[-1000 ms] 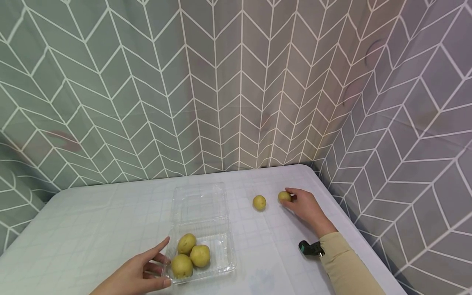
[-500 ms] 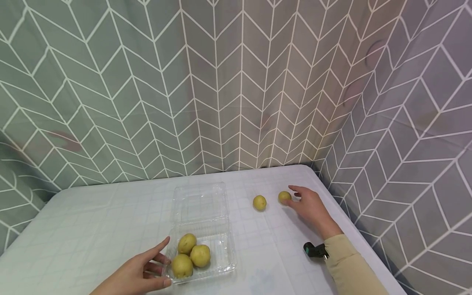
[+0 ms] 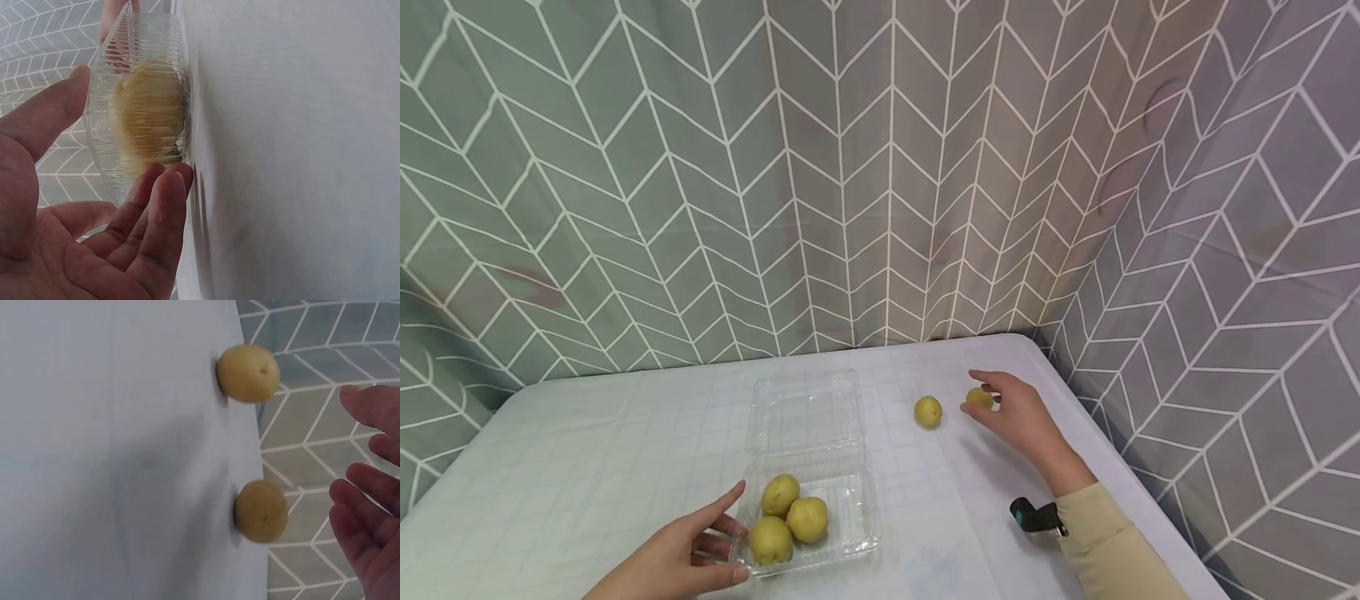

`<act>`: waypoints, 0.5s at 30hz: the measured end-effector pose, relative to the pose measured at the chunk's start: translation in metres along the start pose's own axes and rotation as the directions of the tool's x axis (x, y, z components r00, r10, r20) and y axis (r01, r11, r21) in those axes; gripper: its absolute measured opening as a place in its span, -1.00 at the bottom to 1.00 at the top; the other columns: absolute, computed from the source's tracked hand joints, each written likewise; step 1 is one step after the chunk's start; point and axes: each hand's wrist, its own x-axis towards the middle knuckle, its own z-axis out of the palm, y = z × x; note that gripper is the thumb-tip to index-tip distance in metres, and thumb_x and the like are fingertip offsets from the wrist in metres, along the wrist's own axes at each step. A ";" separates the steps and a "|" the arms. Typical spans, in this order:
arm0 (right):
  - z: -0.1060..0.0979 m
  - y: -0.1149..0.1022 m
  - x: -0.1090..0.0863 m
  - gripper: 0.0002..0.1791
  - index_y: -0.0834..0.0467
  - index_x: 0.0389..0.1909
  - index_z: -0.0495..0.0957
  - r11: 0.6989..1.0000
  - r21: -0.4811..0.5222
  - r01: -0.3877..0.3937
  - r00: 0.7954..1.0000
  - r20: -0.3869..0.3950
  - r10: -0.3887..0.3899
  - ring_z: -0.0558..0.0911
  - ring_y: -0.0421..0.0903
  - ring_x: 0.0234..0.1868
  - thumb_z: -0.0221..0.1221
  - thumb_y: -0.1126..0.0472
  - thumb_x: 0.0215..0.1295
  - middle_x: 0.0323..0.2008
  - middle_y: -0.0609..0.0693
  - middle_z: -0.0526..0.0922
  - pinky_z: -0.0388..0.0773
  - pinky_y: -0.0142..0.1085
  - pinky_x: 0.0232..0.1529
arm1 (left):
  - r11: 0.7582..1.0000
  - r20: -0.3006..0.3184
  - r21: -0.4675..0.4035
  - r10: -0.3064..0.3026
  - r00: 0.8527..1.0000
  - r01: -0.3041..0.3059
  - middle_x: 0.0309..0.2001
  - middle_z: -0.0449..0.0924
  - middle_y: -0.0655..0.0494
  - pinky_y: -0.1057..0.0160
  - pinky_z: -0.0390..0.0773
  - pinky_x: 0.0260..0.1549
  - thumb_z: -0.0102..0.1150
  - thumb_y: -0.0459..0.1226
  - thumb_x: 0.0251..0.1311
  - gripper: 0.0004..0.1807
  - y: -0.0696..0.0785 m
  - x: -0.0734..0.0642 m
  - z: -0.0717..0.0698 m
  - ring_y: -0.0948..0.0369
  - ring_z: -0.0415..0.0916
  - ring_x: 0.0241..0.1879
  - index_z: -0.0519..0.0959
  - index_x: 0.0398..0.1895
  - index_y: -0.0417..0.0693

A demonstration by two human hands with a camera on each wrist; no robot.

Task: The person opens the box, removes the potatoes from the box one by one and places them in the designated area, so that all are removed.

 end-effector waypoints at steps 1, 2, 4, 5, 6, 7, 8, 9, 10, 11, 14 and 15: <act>0.000 -0.003 -0.001 -0.39 0.20 0.28 0.49 1.000 0.009 0.012 1.000 -0.001 -0.012 0.61 0.17 0.04 0.38 0.09 0.23 0.16 0.19 0.56 0.56 0.03 0.00 | 1.000 -0.001 0.000 0.001 1.000 -0.001 -0.02 0.54 0.11 0.33 0.57 -0.18 0.43 -0.05 0.14 0.04 0.000 0.000 0.000 0.20 0.58 -0.12 0.03 0.56 -0.16; 0.000 -0.006 -0.001 -0.39 0.19 0.27 0.50 1.000 0.019 0.025 1.000 -0.001 -0.025 0.62 0.17 0.03 0.39 0.08 0.23 0.15 0.18 0.57 0.57 0.03 0.00 | 1.000 -0.001 0.000 0.002 1.000 -0.002 -0.02 0.54 0.11 0.33 0.57 -0.18 0.43 -0.05 0.14 0.04 0.000 0.000 0.000 0.21 0.58 -0.12 0.03 0.56 -0.15; 0.001 -0.013 -0.002 -0.38 0.17 0.26 0.51 0.998 0.042 0.046 0.999 -0.001 -0.046 0.63 0.16 0.02 0.40 0.06 0.21 0.13 0.15 0.59 0.57 0.02 -0.01 | 1.000 -0.003 0.002 0.002 1.000 -0.002 -0.02 0.54 0.11 0.33 0.57 -0.18 0.43 -0.05 0.13 0.04 0.000 0.000 0.000 0.21 0.58 -0.12 0.03 0.56 -0.15; 0.001 -0.017 -0.002 -0.38 0.17 0.26 0.51 0.997 0.049 0.056 0.998 0.000 -0.056 0.63 0.16 0.02 0.40 0.05 0.21 0.12 0.14 0.60 0.57 0.02 -0.01 | 1.000 -0.003 0.002 0.002 1.000 -0.002 -0.02 0.54 0.11 0.33 0.57 -0.18 0.43 -0.05 0.13 0.04 0.000 0.000 0.000 0.21 0.58 -0.12 0.03 0.56 -0.14; 0.001 -0.020 -0.003 -0.38 0.17 0.26 0.51 0.997 0.052 0.064 0.998 0.003 -0.064 0.63 0.16 0.01 0.40 0.05 0.21 0.11 0.13 0.60 0.57 0.02 -0.01 | 1.000 -0.005 0.003 0.001 1.000 -0.001 -0.02 0.54 0.11 0.33 0.57 -0.18 0.43 -0.05 0.13 0.05 0.000 0.000 0.000 0.21 0.58 -0.12 0.04 0.56 -0.14; 0.001 -0.023 -0.003 -0.38 0.17 0.26 0.51 0.996 0.054 0.070 0.998 0.006 -0.070 0.63 0.16 0.01 0.40 0.04 0.21 0.11 0.14 0.60 0.58 0.02 -0.01 | 1.000 -0.005 0.004 -0.001 1.000 0.001 -0.02 0.54 0.11 0.33 0.57 -0.18 0.43 -0.05 0.13 0.05 0.000 0.000 0.000 0.21 0.58 -0.12 0.04 0.56 -0.14; 0.001 -0.026 -0.003 -0.38 0.16 0.26 0.51 0.996 0.053 0.075 0.997 0.008 -0.075 0.63 0.16 0.01 0.40 0.04 0.21 0.11 0.13 0.60 0.58 0.01 -0.02 | 1.000 -0.006 0.005 -0.001 1.000 0.001 -0.02 0.54 0.11 0.33 0.57 -0.18 0.43 -0.04 0.13 0.05 0.000 0.000 0.000 0.20 0.58 -0.12 0.04 0.56 -0.14; 0.002 -0.028 -0.003 -0.38 0.16 0.26 0.51 0.996 0.052 0.077 0.997 0.011 -0.078 0.63 0.16 0.01 0.40 0.04 0.21 0.10 0.13 0.60 0.58 0.01 -0.02 | 1.000 -0.007 0.005 -0.003 1.000 0.003 -0.02 0.54 0.11 0.33 0.57 -0.18 0.43 -0.04 0.13 0.05 0.000 -0.001 0.000 0.20 0.57 -0.12 0.04 0.56 -0.14; 0.002 -0.031 -0.004 -0.38 0.16 0.26 0.51 0.996 0.050 0.080 0.997 0.014 -0.080 0.63 0.15 0.01 0.40 0.05 0.21 0.10 0.12 0.61 0.58 0.00 -0.02 | 1.000 -0.007 0.006 -0.004 1.000 0.004 -0.02 0.54 0.11 0.33 0.57 -0.18 0.43 -0.04 0.13 0.05 0.001 -0.001 0.000 0.20 0.57 -0.11 0.04 0.56 -0.13; 0.003 -0.033 -0.004 -0.39 0.15 0.26 0.51 0.995 0.050 0.082 0.996 0.018 -0.083 0.63 0.15 0.01 0.40 0.06 0.21 0.09 0.12 0.61 0.59 0.00 -0.02 | 1.000 -0.007 0.006 -0.004 1.000 0.004 -0.02 0.54 0.11 0.33 0.57 -0.18 0.43 -0.04 0.13 0.05 0.001 -0.001 0.000 0.20 0.57 -0.11 0.04 0.56 -0.14; 0.005 -0.040 -0.005 -0.40 0.15 0.25 0.52 0.995 0.051 0.091 0.995 0.025 -0.092 0.63 0.11 0.01 0.42 0.11 0.18 0.09 0.10 0.62 0.59 -0.01 -0.02 | 1.000 -0.007 0.006 -0.006 1.000 0.006 -0.03 0.54 0.11 0.33 0.57 -0.18 0.43 -0.04 0.12 0.05 0.001 0.000 0.001 0.20 0.57 -0.11 0.03 0.56 -0.14; 0.005 -0.042 -0.005 -0.40 0.15 0.25 0.53 0.994 0.054 0.096 0.995 0.028 -0.097 0.63 0.10 0.01 0.43 0.13 0.18 0.09 0.09 0.62 0.60 -0.02 -0.02 | 1.000 -0.008 0.006 -0.006 1.000 0.006 -0.03 0.54 0.11 0.33 0.57 -0.18 0.44 -0.04 0.12 0.05 0.001 0.000 0.001 0.20 0.57 -0.12 0.03 0.56 -0.14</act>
